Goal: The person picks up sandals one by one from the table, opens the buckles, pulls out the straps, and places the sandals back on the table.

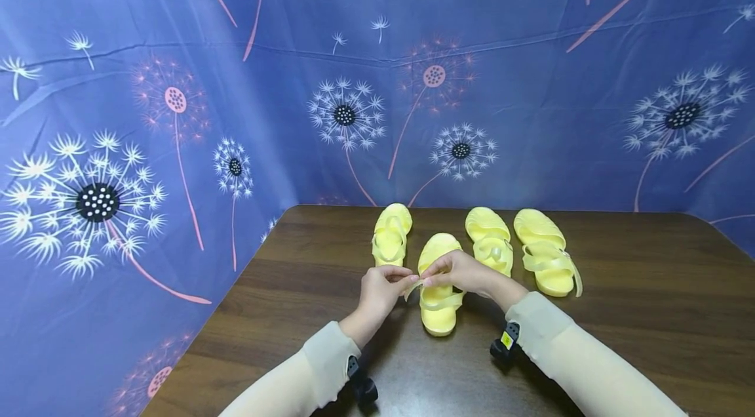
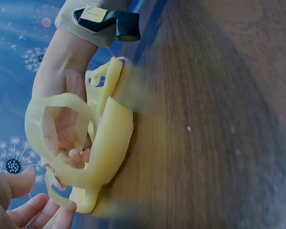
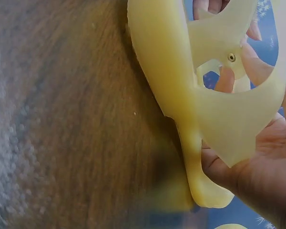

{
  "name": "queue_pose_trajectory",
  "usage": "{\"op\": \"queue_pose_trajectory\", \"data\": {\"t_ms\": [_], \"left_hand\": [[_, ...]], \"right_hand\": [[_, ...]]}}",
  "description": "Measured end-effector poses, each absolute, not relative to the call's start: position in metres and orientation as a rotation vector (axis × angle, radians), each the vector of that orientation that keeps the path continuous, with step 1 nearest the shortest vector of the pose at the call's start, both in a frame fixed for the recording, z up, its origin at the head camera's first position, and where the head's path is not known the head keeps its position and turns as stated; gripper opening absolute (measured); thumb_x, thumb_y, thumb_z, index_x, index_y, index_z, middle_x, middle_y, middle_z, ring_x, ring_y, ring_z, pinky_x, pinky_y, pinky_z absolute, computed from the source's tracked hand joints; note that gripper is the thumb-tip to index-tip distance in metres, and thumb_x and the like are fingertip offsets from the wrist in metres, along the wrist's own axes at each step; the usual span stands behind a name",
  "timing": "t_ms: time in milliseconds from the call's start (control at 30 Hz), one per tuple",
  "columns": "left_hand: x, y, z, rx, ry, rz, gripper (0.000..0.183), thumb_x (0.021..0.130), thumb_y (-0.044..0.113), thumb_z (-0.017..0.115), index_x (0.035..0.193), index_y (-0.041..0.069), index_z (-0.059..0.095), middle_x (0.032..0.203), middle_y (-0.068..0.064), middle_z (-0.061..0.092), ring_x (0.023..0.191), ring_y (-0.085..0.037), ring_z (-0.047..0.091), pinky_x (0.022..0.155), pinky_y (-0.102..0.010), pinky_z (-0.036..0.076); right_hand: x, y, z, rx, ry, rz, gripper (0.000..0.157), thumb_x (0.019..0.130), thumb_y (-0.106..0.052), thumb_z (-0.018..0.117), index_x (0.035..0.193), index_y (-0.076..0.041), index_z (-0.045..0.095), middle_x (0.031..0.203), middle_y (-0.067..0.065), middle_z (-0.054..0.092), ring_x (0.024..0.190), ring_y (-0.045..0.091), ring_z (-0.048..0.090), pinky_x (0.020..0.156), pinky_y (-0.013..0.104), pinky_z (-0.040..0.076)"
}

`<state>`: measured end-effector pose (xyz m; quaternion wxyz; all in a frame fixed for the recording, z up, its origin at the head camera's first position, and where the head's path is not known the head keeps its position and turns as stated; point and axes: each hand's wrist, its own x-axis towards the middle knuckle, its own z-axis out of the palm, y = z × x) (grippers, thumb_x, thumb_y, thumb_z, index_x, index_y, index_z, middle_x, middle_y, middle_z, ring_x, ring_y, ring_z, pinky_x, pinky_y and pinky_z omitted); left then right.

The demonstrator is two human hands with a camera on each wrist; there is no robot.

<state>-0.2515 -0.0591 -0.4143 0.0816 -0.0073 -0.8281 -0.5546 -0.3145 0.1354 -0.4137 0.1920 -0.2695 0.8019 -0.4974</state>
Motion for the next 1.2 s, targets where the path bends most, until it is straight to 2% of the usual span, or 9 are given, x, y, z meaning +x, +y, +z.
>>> {"op": "queue_pose_trajectory", "data": {"t_ms": [67,167,300,533,833,1200], "left_hand": [[-0.252,-0.056,-0.414,-0.04,-2.501,-1.627,0.015,0.08,0.019,0.08,0.086,0.006,0.077,0.074,-0.006,0.074,0.06,-0.005,0.06,0.054,-0.019,0.05],[-0.253,-0.053,-0.415,-0.027,-2.525,-1.638,0.016,0.077,0.021,0.082,0.085,0.007,0.078,0.071,-0.005,0.073,0.06,-0.009,0.064,0.052,-0.018,0.046],[-0.254,-0.05,-0.418,-0.005,-2.543,-1.664,0.016,0.077,0.02,0.082,0.084,0.007,0.077,0.069,-0.005,0.073,0.061,-0.015,0.068,0.051,-0.017,0.047],[-0.255,-0.048,-0.418,-0.004,-2.59,-1.653,0.014,0.078,0.017,0.081,0.082,0.005,0.077,0.072,-0.005,0.073,0.056,-0.006,0.061,0.053,-0.018,0.049],[-0.258,-0.046,-0.413,-0.023,-2.627,-1.606,0.016,0.077,0.021,0.082,0.078,0.006,0.077,0.067,-0.004,0.072,0.054,-0.006,0.058,0.049,-0.017,0.046],[-0.259,-0.048,-0.41,-0.099,-2.68,-1.485,0.016,0.076,0.024,0.083,0.076,0.009,0.077,0.069,-0.001,0.073,0.058,-0.003,0.058,0.054,-0.019,0.048]], "right_hand": [[-0.315,0.136,-0.414,-0.764,2.22,-1.42,0.031,0.088,-0.024,0.072,0.105,0.002,0.072,0.103,0.011,0.074,0.095,0.013,0.066,0.088,0.034,0.053],[-0.314,0.136,-0.415,-0.774,2.179,-1.457,0.03,0.089,-0.023,0.071,0.105,0.002,0.072,0.101,0.011,0.074,0.094,0.015,0.066,0.087,0.035,0.054],[-0.314,0.137,-0.416,-0.792,2.164,-1.474,0.029,0.09,-0.021,0.07,0.105,0.004,0.071,0.1,0.012,0.074,0.093,0.015,0.066,0.084,0.035,0.055],[-0.315,0.14,-0.417,-0.822,2.194,-1.418,0.028,0.091,-0.022,0.068,0.105,0.003,0.071,0.104,0.011,0.073,0.094,0.013,0.064,0.085,0.033,0.054],[-0.315,0.143,-0.412,-0.898,2.251,-1.381,0.024,0.092,-0.016,0.066,0.103,0.005,0.069,0.103,0.015,0.071,0.094,0.016,0.064,0.082,0.03,0.054],[-0.309,0.138,-0.41,-0.904,2.45,-1.305,0.014,0.088,-0.016,0.071,0.091,-0.002,0.072,0.093,0.007,0.072,0.087,0.013,0.061,0.073,0.024,0.051]]}}
